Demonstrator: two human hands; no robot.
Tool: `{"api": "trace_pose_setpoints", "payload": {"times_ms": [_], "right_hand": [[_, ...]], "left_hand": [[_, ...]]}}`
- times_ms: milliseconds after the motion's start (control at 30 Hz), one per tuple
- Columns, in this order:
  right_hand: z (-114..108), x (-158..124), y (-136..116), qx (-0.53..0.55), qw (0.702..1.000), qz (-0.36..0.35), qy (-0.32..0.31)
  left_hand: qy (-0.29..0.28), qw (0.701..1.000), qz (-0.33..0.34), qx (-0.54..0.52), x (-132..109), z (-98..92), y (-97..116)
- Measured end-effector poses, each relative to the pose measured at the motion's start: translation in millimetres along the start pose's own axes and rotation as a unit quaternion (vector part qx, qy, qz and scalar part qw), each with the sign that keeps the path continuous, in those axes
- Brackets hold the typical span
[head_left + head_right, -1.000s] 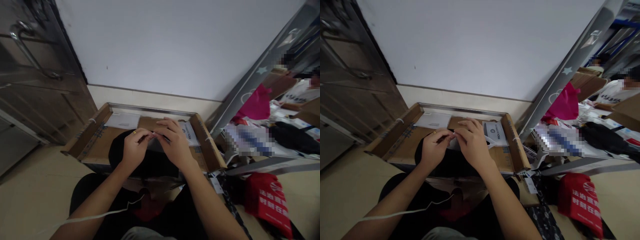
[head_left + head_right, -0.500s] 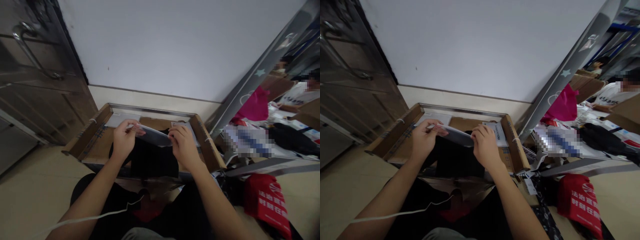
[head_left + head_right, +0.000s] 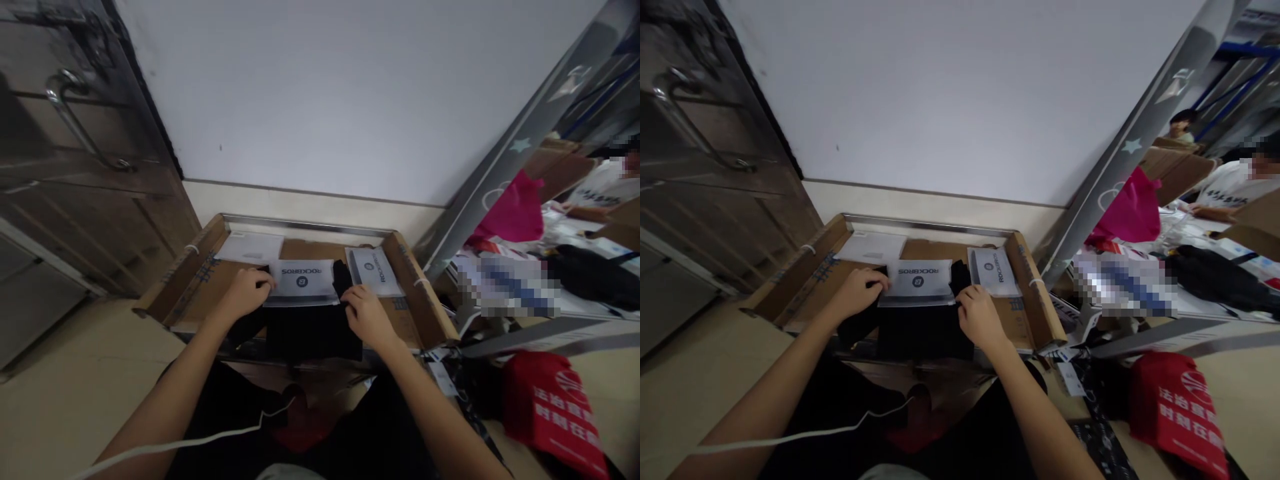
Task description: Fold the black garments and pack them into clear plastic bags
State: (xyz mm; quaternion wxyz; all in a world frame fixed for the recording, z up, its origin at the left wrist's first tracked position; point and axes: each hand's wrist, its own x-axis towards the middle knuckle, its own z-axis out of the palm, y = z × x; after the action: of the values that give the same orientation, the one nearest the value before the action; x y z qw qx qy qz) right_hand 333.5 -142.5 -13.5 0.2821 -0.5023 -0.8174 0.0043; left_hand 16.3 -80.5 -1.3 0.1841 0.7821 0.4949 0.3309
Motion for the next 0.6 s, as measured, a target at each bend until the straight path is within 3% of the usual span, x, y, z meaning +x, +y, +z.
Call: {"api": "trace_pose_setpoints", "payload": {"times_ms": [100,233,333,433,600], "right_hand": [[8.9,4.5,-3.0,0.03,0.999,0.015,0.029],[28.3,36.2,-11.7,0.05,0.998,0.013,0.044],[51.9,60.2,-15.6,0.027,0.999,0.024,0.006],[72.0,71.2,-13.5,-0.003,0.997,0.035,-0.063],[80.8,66.9,-5.1,-0.04,0.991,0.034,-0.126]], "left_hand": [[0.037,0.994,0.008,0.101,2.4,3.4,3.2],[0.071,0.99,0.059,0.108,21.2,25.5,27.8],[0.054,0.987,0.078,0.132,33.6,52.9,38.1],[0.008,0.98,0.094,0.173,35.0,76.8,32.5],[-0.018,0.974,0.116,0.196,22.2,90.5,17.1]]}}
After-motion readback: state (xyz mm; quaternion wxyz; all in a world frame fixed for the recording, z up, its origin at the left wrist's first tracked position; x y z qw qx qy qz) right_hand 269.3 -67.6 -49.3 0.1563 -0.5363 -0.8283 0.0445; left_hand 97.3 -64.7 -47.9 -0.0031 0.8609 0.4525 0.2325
